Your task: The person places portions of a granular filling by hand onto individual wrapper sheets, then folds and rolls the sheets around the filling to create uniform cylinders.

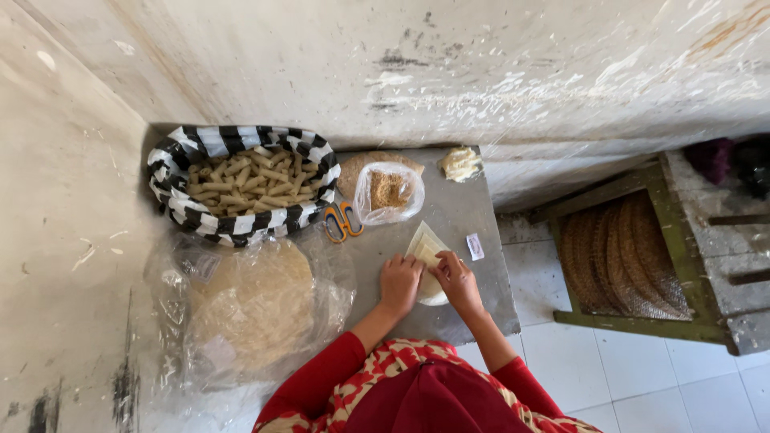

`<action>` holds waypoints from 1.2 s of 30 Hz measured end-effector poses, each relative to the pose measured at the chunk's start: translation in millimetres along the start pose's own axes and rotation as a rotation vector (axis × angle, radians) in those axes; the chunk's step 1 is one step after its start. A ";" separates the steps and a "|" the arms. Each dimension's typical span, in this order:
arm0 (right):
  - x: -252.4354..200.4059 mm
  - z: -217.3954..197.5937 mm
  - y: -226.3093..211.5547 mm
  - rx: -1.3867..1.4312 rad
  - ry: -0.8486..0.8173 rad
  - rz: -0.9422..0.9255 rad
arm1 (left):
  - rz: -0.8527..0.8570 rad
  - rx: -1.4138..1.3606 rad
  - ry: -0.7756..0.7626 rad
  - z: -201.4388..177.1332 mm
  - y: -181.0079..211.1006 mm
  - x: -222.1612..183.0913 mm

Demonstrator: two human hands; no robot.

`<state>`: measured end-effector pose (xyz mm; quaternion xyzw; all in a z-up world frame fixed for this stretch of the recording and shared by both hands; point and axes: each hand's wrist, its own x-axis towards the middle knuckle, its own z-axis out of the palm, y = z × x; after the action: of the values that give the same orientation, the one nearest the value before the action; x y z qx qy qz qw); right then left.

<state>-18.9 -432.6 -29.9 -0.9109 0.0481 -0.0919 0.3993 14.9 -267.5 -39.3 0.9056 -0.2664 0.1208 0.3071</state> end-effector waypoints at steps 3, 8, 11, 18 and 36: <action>19.6 -11.7 7.4 -0.224 0.062 -0.090 | 0.081 0.052 -0.026 2.1 -3.3 1.3; 119.7 -43.4 43.5 -0.790 0.027 -0.238 | 0.191 0.158 -0.011 6.6 0.0 -6.2; 152.3 -48.4 54.0 -1.128 -0.096 -0.263 | 0.174 0.159 -0.027 7.6 -0.6 -6.4; 180.2 -36.7 85.6 -1.490 -0.165 -0.293 | 0.169 0.158 -0.054 5.5 -2.0 -4.2; 59.1 -34.0 82.9 0.406 -0.467 0.415 | 0.105 0.090 -0.062 4.2 1.0 -21.3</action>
<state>30.8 -522.7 -60.8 -0.7803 0.1202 0.1937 0.5823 -3.1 -262.1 -50.3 0.9065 -0.3174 0.1205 0.2510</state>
